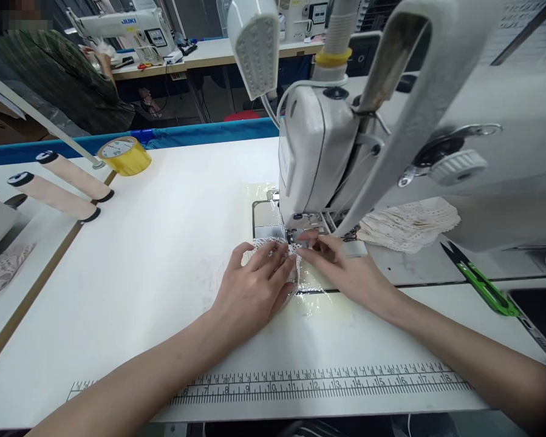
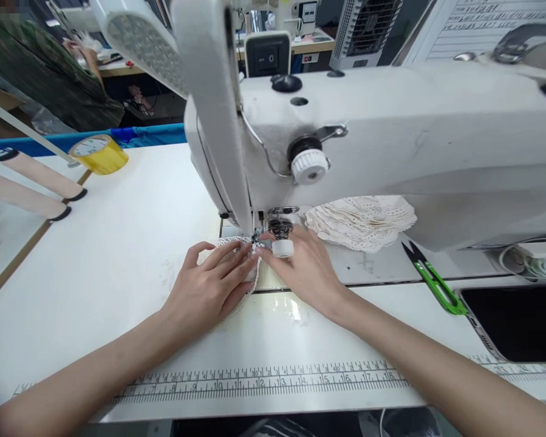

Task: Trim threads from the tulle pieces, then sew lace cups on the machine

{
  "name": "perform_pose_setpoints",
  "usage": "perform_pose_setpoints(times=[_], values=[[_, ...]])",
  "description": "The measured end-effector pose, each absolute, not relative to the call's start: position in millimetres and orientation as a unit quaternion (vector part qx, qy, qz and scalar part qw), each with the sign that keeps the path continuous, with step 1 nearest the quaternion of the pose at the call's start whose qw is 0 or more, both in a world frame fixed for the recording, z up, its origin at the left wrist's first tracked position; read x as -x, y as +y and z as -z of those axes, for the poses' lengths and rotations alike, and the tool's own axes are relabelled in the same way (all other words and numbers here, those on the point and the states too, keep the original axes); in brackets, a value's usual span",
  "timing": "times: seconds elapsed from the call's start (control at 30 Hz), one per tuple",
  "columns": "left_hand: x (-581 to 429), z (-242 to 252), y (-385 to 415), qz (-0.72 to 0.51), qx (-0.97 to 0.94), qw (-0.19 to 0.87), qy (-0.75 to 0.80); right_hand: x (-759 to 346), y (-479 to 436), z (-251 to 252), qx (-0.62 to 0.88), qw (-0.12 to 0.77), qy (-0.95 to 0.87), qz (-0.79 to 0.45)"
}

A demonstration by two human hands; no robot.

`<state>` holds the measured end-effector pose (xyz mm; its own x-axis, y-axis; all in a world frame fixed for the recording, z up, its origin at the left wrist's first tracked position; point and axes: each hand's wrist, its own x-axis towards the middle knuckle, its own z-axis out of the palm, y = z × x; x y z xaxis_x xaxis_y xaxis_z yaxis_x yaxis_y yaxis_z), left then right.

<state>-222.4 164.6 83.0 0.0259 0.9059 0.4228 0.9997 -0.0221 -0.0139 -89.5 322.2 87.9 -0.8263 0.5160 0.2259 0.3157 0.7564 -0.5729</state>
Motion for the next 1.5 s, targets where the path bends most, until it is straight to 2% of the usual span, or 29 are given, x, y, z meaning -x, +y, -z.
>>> perform_pose_setpoints(times=[0.13,0.3,0.53,0.9,1.3,1.5], values=[[223.3,-82.1,164.3,0.162,0.701,0.160,-0.676,102.3,324.9,-85.4,0.276,0.135,-0.885,-0.349],[224.0,-79.8,164.3,0.168,0.696,0.166,-0.678,107.2,328.6,-79.4,0.309,0.147,-0.838,-0.426],[223.6,-77.3,163.0,0.168,0.690,0.189,-0.679,93.5,323.2,-103.7,0.331,0.132,-0.809,-0.467],[220.4,-85.0,154.2,0.146,0.711,0.195,-0.660,85.8,329.5,-79.2,0.256,0.187,-0.840,-0.440],[230.1,-93.4,168.2,0.191,0.690,0.141,-0.683,87.4,321.1,-83.4,0.156,0.168,-0.901,-0.369],[231.7,-87.4,172.4,0.176,0.682,0.115,-0.700,87.8,322.0,-90.0,0.184,0.164,-0.893,-0.378]])
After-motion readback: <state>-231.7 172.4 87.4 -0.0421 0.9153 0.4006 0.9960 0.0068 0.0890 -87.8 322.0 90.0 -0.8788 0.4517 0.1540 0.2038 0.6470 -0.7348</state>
